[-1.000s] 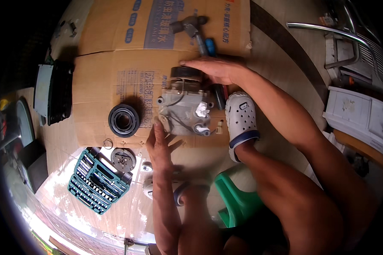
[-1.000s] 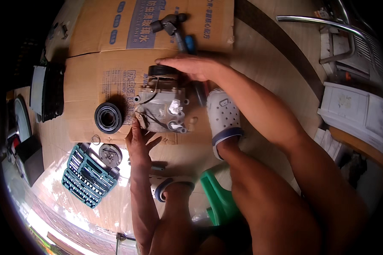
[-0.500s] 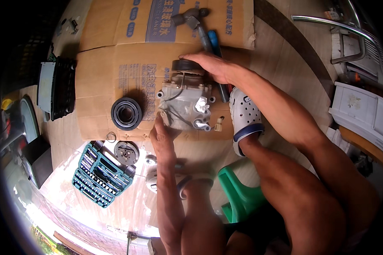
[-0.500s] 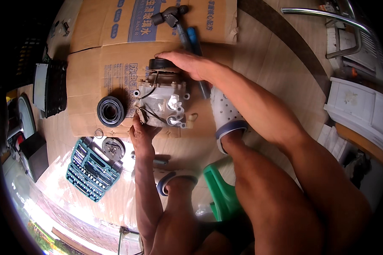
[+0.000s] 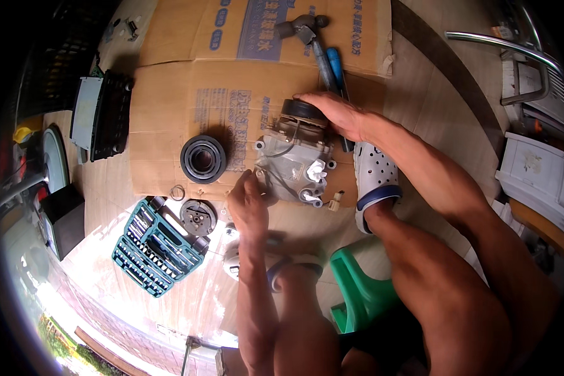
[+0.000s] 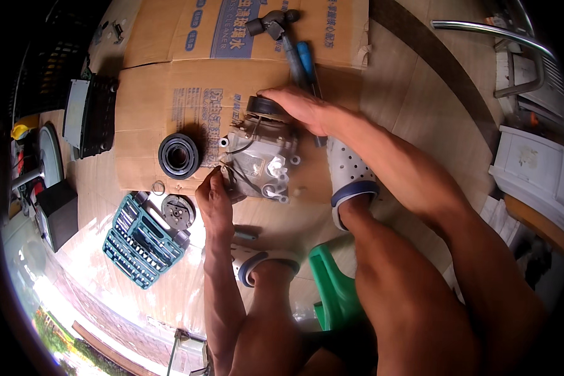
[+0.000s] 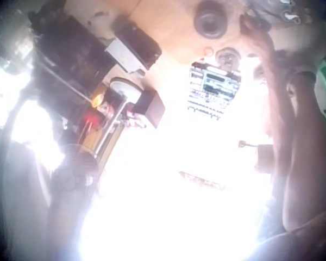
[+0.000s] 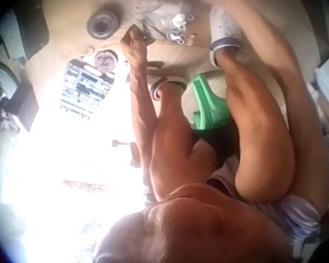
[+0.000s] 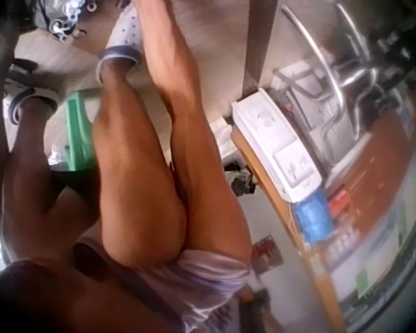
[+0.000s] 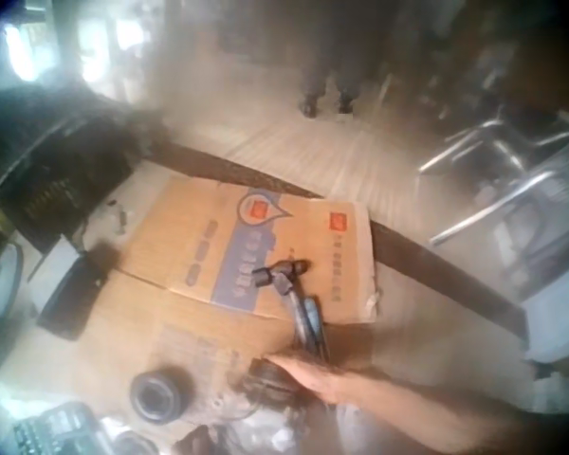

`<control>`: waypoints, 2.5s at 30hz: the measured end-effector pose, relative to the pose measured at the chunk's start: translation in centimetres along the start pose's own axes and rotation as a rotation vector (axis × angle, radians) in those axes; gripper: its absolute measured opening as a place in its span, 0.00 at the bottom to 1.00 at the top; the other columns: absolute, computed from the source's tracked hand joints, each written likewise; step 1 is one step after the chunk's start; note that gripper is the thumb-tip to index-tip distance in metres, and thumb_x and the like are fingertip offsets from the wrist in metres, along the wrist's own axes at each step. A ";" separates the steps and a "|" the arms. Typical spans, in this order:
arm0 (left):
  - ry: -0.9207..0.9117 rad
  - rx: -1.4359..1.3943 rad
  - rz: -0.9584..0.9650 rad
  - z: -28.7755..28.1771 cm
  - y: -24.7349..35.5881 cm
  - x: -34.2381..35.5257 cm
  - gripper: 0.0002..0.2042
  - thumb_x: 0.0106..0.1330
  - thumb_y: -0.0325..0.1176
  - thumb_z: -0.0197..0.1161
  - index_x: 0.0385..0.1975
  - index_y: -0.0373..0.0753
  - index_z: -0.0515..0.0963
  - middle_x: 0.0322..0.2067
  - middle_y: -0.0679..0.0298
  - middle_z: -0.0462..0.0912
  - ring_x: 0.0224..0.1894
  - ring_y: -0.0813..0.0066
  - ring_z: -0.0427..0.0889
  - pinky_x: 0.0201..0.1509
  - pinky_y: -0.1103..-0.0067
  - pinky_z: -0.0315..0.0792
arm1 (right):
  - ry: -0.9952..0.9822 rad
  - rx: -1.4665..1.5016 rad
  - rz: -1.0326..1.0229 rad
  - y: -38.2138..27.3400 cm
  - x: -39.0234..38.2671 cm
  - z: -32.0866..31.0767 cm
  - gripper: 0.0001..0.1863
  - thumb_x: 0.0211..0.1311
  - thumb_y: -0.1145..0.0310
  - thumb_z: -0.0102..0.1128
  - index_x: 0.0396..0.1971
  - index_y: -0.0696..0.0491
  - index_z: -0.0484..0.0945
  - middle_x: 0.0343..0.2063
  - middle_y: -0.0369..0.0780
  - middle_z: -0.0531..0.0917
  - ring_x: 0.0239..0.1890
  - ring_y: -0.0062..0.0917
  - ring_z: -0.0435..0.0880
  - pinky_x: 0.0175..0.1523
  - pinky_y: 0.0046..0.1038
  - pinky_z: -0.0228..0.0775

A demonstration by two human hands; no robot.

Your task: The person repairs an A/C compressor by removing internal components with a screwdriver, cleaning the surfaces with a cloth, and reassembling the parts by hand.

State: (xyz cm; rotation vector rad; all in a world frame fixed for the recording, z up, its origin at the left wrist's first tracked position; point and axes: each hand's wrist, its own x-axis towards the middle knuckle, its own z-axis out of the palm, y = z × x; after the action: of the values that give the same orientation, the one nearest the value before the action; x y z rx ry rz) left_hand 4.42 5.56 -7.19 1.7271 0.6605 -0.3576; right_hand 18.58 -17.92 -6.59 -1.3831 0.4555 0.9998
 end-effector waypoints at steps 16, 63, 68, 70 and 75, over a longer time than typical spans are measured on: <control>-0.030 -0.006 -0.064 0.1 -0.2 -1.0 0.30 0.77 0.54 0.58 0.60 0.28 0.78 0.35 0.54 0.85 0.35 0.71 0.85 0.41 0.75 0.79 | 0.333 -0.763 -0.223 1.8 -1.8 -2.7 0.29 0.78 0.45 0.46 0.40 0.59 0.81 0.21 0.44 0.82 0.27 0.36 0.84 0.34 0.40 0.75; -0.479 1.430 0.877 -0.9 14.9 -33.4 0.03 0.64 0.32 0.64 0.33 0.44 0.84 0.29 0.64 0.87 0.39 0.65 0.87 0.47 0.69 0.74 | 0.047 -1.397 -0.992 -4.5 -36.6 4.3 0.10 0.67 0.66 0.63 0.43 0.55 0.85 0.31 0.45 0.87 0.34 0.43 0.87 0.41 0.38 0.80; -0.622 1.366 0.763 -0.4 13.6 -29.5 0.09 0.57 0.29 0.65 0.38 0.39 0.81 0.27 0.56 0.86 0.35 0.55 0.88 0.43 0.63 0.79 | 0.056 -1.477 -0.802 -4.7 -35.4 2.0 0.14 0.65 0.67 0.66 0.47 0.57 0.83 0.33 0.46 0.86 0.33 0.41 0.87 0.41 0.37 0.79; -0.704 1.316 0.720 -1.6 13.8 -28.2 0.06 0.57 0.29 0.65 0.34 0.39 0.82 0.27 0.56 0.86 0.35 0.55 0.88 0.42 0.64 0.79 | 0.031 -1.468 -0.741 -5.1 -34.6 1.7 0.15 0.65 0.67 0.66 0.48 0.57 0.83 0.33 0.47 0.87 0.34 0.42 0.87 0.42 0.37 0.79; -0.740 1.296 0.723 -3.7 15.5 -27.3 0.04 0.62 0.31 0.64 0.31 0.42 0.85 0.30 0.58 0.89 0.38 0.60 0.90 0.42 0.66 0.77 | 0.014 -1.469 -0.715 -4.7 -33.7 1.1 0.15 0.66 0.68 0.65 0.49 0.57 0.83 0.36 0.48 0.87 0.38 0.44 0.86 0.46 0.38 0.79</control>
State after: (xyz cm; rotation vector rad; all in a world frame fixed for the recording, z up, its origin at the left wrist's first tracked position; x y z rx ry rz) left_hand -8.30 0.28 21.30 2.5837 -0.9642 -0.9442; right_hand 3.89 -26.91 22.82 -2.5390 -0.9607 0.6334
